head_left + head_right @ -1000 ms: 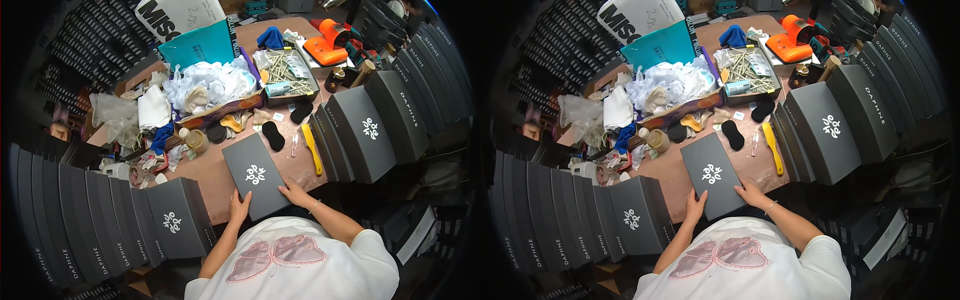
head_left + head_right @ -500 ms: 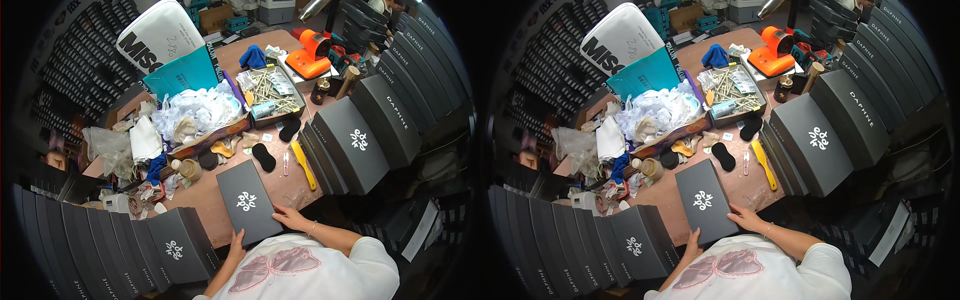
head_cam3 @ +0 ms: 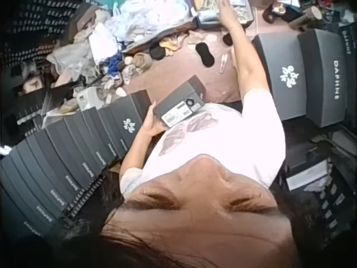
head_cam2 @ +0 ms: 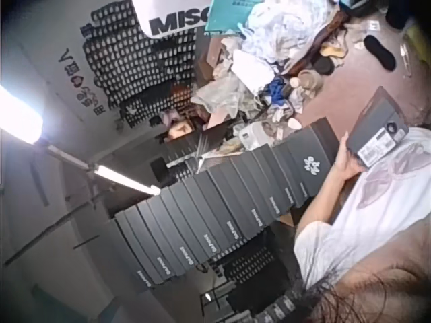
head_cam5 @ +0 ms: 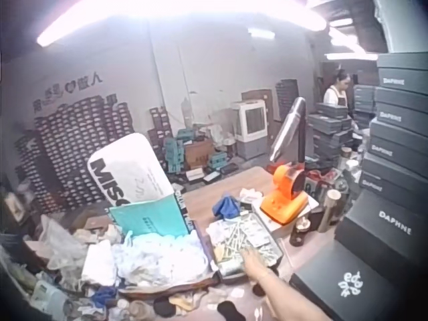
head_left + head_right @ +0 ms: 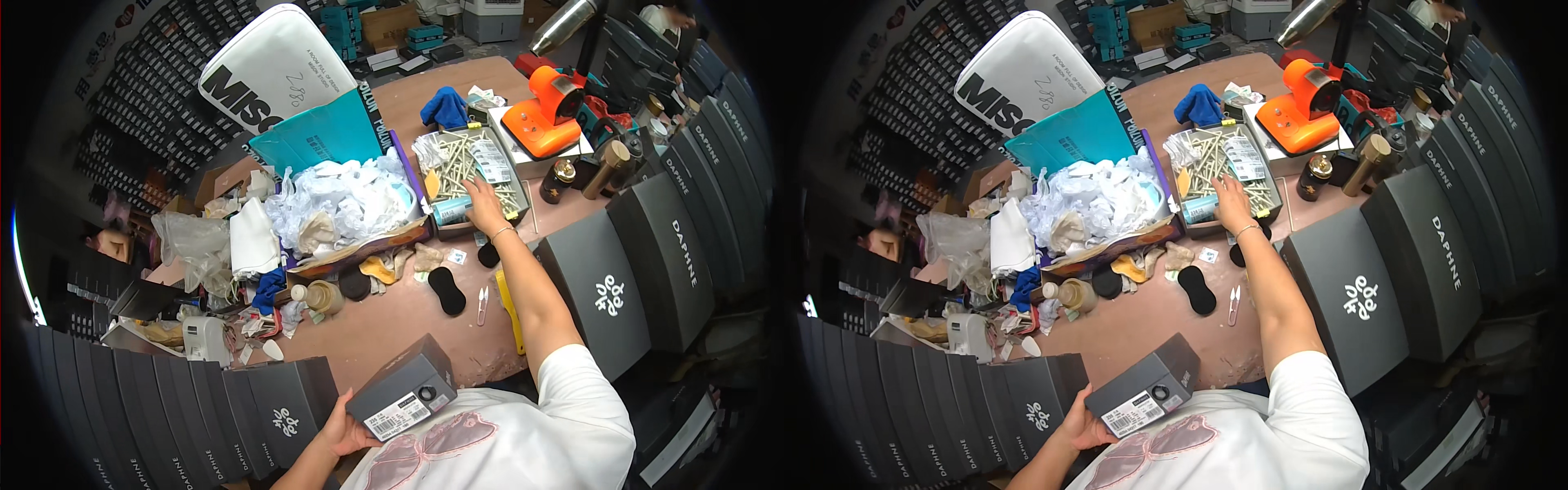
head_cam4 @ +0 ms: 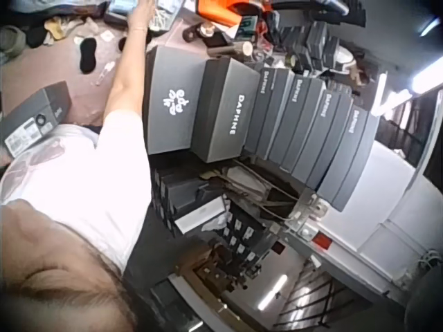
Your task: Cleaning, inspecting, and packaging high-heeled shoes into boxes for shipping.
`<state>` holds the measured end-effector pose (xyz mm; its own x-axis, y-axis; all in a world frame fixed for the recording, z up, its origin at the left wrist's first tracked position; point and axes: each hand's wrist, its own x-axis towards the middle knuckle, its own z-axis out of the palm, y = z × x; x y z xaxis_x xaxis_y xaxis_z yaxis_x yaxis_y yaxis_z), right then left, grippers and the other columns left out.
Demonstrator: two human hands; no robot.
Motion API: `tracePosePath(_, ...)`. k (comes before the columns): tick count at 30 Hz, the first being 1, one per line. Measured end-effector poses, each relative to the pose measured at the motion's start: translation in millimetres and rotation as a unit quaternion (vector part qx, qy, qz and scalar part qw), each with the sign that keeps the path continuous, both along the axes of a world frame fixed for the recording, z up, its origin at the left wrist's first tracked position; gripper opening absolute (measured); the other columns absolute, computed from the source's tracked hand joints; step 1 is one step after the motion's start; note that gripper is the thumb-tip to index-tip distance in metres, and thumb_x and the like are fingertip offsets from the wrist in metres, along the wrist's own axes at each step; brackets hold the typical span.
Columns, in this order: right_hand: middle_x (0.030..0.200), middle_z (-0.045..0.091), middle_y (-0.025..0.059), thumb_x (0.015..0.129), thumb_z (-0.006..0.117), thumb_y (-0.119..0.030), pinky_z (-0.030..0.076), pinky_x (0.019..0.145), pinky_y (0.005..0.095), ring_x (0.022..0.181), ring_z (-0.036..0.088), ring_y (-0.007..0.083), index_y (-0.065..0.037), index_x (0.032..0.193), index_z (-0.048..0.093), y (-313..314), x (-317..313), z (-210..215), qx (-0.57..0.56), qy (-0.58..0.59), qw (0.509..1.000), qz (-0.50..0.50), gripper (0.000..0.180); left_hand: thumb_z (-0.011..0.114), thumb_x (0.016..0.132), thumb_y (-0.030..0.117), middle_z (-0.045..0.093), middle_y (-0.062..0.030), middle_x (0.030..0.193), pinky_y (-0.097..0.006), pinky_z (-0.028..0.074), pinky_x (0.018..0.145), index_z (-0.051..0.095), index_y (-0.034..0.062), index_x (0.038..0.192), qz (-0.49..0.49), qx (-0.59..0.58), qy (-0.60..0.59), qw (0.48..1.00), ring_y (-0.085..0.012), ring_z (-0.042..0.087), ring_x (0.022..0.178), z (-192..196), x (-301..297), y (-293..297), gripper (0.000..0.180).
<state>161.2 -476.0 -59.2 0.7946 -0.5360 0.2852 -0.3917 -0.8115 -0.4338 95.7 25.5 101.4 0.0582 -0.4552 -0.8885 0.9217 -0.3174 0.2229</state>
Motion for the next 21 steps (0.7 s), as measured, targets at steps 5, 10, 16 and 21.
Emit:
tracePosePath(5,0.104,0.064,0.0093,0.073,0.071,-0.008,0.040,0.090,0.0453,0.101,0.058,0.0287,-0.012,0.111,0.060,-17,13,-31,0.053,0.059,0.997,0.015,0.040,0.067,0.087,0.034,0.051,-0.0130,0.130,-0.036,0.047,0.093,0.046,-0.0015,0.133,-0.253,0.104,-0.411,0.870,-0.0241,0.054,0.114,-16,67,8,0.063)
tracePosePath(10,0.085,0.066,0.0085,0.080,0.068,-0.006,0.048,0.073,0.0341,0.078,0.063,0.0222,-0.003,0.095,0.061,21,-23,39,0.251,-0.169,0.953,-0.023,0.017,0.074,0.078,0.020,0.044,-0.0178,0.138,-0.038,0.043,0.098,0.043,0.0003,0.135,-0.269,-0.051,-0.670,0.690,-0.0295,0.048,0.124,3,140,-144,0.068)
tracePosePath(16,0.079,0.059,-0.0008,0.085,0.064,-0.004,0.041,0.061,0.0191,0.070,0.050,0.0035,0.001,0.093,0.060,59,-70,99,0.459,-0.113,0.871,0.134,0.010,0.078,0.076,0.028,0.046,-0.0189,0.136,-0.039,0.034,0.107,0.038,0.0017,0.139,-0.370,-0.204,-0.654,0.628,-0.0289,0.042,0.129,-6,192,-281,0.079)
tracePosePath(21,0.082,0.052,-0.0019,0.084,0.064,0.000,0.041,0.060,0.0211,0.070,0.047,0.0063,0.000,0.103,0.066,49,-72,68,0.361,-0.253,0.893,0.088,0.019,0.068,0.086,0.012,0.067,-0.0036,0.090,-0.023,0.050,0.073,0.063,-0.0014,0.103,-0.246,-0.210,-0.451,0.832,-0.0072,0.061,0.081,-48,192,-304,0.022)
